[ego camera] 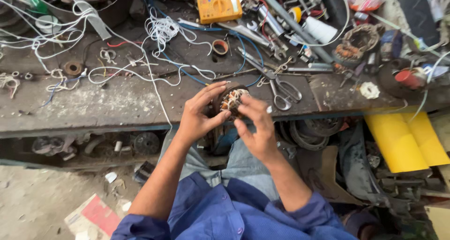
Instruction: The person trims and adjusts copper windings on a cylindrical electrical coil using shears. They repeatedly cut protruding wire ends and tuck them into the coil slots while seated at a cluttered workbench.
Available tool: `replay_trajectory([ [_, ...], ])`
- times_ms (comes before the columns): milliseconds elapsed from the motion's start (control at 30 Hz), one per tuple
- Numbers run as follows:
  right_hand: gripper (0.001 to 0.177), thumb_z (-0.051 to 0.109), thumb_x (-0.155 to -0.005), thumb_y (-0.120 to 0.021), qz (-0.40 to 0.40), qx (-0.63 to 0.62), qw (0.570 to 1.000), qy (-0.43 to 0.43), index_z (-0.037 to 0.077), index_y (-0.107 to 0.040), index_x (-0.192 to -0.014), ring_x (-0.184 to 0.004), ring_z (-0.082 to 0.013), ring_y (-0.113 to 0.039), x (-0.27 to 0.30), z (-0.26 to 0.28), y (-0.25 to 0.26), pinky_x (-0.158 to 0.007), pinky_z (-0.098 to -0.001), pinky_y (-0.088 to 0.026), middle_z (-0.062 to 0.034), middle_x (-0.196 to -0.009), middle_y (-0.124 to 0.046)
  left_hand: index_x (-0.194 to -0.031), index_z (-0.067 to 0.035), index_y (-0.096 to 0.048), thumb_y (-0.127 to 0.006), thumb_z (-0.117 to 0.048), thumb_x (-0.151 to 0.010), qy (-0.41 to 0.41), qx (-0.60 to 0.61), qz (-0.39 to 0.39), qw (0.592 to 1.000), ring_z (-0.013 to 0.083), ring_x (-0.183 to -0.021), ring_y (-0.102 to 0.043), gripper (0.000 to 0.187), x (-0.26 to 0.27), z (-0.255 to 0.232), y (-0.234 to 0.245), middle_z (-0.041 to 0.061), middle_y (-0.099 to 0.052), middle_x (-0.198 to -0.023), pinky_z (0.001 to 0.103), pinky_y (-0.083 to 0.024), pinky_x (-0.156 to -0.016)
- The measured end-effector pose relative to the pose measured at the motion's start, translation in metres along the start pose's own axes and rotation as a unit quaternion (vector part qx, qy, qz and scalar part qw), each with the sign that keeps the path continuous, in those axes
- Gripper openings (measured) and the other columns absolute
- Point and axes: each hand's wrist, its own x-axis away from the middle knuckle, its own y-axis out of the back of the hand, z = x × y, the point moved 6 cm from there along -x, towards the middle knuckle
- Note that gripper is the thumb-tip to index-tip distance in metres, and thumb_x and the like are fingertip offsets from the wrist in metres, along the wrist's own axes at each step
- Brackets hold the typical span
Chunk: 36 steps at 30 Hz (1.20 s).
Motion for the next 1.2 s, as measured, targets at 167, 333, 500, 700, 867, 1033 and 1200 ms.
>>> replay_trajectory([
  [167, 0.027, 0.002, -0.093, -0.074, -0.041, 0.147, 0.987, 0.051, 0.003, -0.069, -0.120, -0.130, -0.0389, -0.055, -0.019, -0.005, -0.002, -0.108, -0.0461, -0.049, -0.0192, -0.139, -0.059, -0.134, -0.003, -0.063, -0.083, -0.013, -0.083, -0.002, 0.009, 0.012, 1.000, 0.0291, -0.129, -0.067, 0.055, 0.002, 0.004, -0.001, 0.015, -0.064, -0.143, 0.037, -0.055, -0.107],
  [333, 0.019, 0.000, -0.092, -0.074, -0.055, 0.142, 0.988, 0.029, 0.007, -0.070, -0.109, -0.127, -0.0355, -0.059, -0.021, -0.011, -0.004, -0.105, -0.0447, -0.052, -0.0103, -0.130, -0.065, -0.134, -0.003, -0.064, -0.082, -0.014, -0.083, 0.020, 0.027, 0.005, 0.999, 0.0284, -0.130, -0.067, 0.055, -0.002, 0.006, 0.001, 0.015, -0.065, -0.142, 0.037, -0.055, -0.107],
  [500, 0.015, 0.001, -0.095, -0.073, -0.064, 0.111, 0.992, 0.019, 0.004, -0.066, -0.109, -0.131, -0.0368, -0.057, -0.014, -0.015, -0.001, -0.108, -0.0457, -0.051, -0.0147, -0.137, -0.062, -0.135, -0.004, -0.064, -0.083, -0.016, -0.084, 0.033, 0.032, 0.015, 0.999, 0.0276, -0.130, -0.067, 0.056, 0.002, 0.012, -0.002, 0.015, -0.064, -0.143, 0.037, -0.057, -0.106],
  [700, 0.015, 0.001, -0.094, -0.073, -0.056, 0.115, 0.992, 0.023, 0.006, -0.064, -0.105, -0.136, -0.0392, -0.051, -0.014, -0.014, -0.002, -0.114, -0.0465, -0.045, -0.0167, -0.139, -0.061, -0.136, -0.004, -0.063, -0.083, -0.015, -0.084, 0.042, 0.027, 0.013, 0.999, 0.0249, -0.129, -0.067, 0.056, 0.002, 0.012, -0.001, 0.014, -0.064, -0.144, 0.036, -0.059, -0.103],
  [867, 0.009, 0.003, -0.100, -0.065, -0.047, -0.129, 0.986, -0.089, 0.005, -0.058, -0.104, -0.132, -0.0335, -0.056, 0.018, -0.018, -0.003, -0.117, -0.0437, -0.044, -0.0122, -0.130, -0.067, -0.137, -0.004, -0.061, -0.082, -0.015, -0.086, 0.068, 0.036, -0.004, 0.997, 0.0212, -0.127, -0.066, 0.056, 0.003, 0.018, -0.002, 0.013, -0.062, -0.146, 0.032, -0.062, -0.096],
  [1033, 0.007, 0.002, -0.100, -0.063, 0.013, -0.178, 0.977, -0.114, 0.005, -0.058, -0.103, -0.122, -0.0265, -0.061, 0.032, -0.009, -0.001, -0.110, -0.0392, -0.048, -0.0096, -0.116, -0.072, -0.138, -0.004, -0.061, -0.082, -0.012, -0.087, 0.090, 0.081, -0.005, 0.993, 0.0195, -0.126, -0.066, 0.056, 0.006, 0.025, -0.004, 0.013, -0.060, -0.147, 0.031, -0.062, -0.092],
  [1200, 0.017, -0.003, -0.096, -0.069, -0.037, 0.010, 0.998, -0.042, 0.000, -0.064, -0.111, -0.106, -0.0227, -0.069, 0.009, -0.002, 0.015, -0.098, -0.0371, -0.052, -0.0125, -0.113, -0.072, -0.138, -0.005, -0.062, -0.086, -0.013, -0.085, 0.056, 0.058, 0.011, 0.997, 0.0204, -0.128, -0.066, 0.059, 0.006, 0.021, -0.004, 0.013, -0.061, -0.147, 0.032, -0.062, -0.096],
])
